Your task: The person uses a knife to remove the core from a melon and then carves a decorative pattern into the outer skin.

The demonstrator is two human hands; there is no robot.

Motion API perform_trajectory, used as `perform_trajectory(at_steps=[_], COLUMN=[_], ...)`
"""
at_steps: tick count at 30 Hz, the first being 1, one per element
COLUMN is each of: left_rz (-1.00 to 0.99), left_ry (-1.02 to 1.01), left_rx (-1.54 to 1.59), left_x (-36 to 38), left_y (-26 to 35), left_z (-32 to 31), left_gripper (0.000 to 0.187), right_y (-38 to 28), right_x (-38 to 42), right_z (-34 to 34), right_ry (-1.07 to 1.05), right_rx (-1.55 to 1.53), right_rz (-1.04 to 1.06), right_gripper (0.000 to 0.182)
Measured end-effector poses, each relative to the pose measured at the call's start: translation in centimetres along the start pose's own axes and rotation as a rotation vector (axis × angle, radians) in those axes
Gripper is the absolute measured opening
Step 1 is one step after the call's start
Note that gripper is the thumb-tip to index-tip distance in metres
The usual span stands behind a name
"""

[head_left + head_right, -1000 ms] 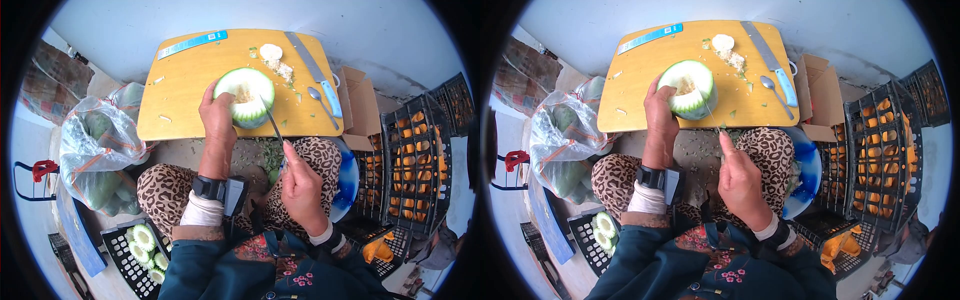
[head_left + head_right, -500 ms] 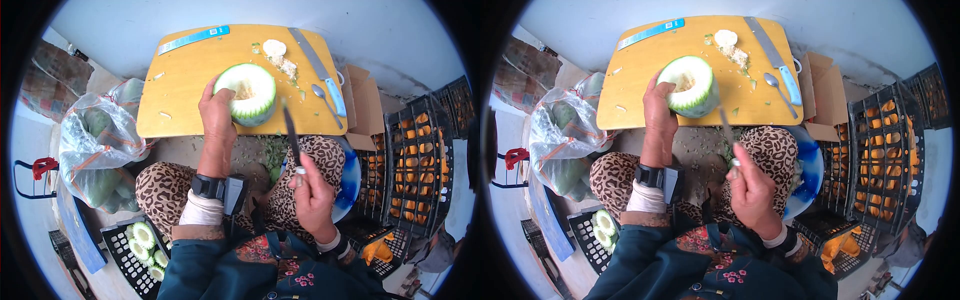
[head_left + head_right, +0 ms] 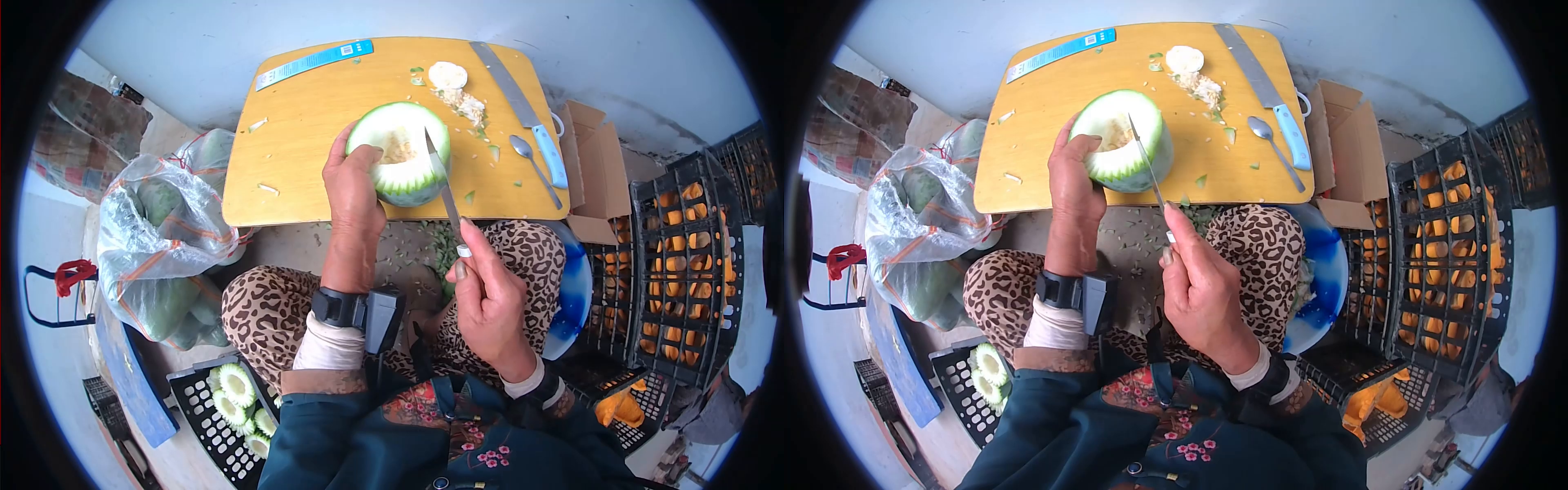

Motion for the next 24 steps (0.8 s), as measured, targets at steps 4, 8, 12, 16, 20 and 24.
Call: perform_trajectory(at_steps=[4,8,12,16,20,24], left_rz=[0.006,0.007,0.011,0.000,0.004,0.006], left_ry=[-0.005,0.000,-0.014,-0.001,-0.020,-0.030], left_rx=[-0.010,-0.007,-0.006,-0.014,-0.049,-0.059], left_x=[0.18,0.25,0.20,0.15,0.47,0.39], left_y=[0.12,0.16,0.11,0.12,0.32,0.24], left_z=[-0.06,-0.10,-0.05,-0.01,-0.26,-0.23], left_gripper=[0.046,0.046,0.047,0.047,0.052,0.055], right_y=[0.15,0.17,0.12,0.07,0.01,-0.06], right_x=[-0.07,-0.12,-0.08,0.01,0.07,0.07], right_z=[-0.33,-0.46,-0.44,-0.33,-0.38,-0.46], right_ry=[-0.006,-0.018,-0.027,-0.019,-0.018,-0.022], right_rx=[-0.007,0.000,0.002,-0.003,0.000,0.007], right_rz=[-0.010,-0.013,-0.021,-0.027,-0.019,-0.014], right_gripper=[0.045,0.045,0.045,0.046,0.046,0.047])
Point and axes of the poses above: each hand's wrist, its own x-axis away from the middle knuckle, its own z-axis out of the back of the hand, y = z × x, the point moved 5 cm from there along -x, towards the middle knuckle, and after that the axes turned 10 degrees about y, right-handed, at the moved point
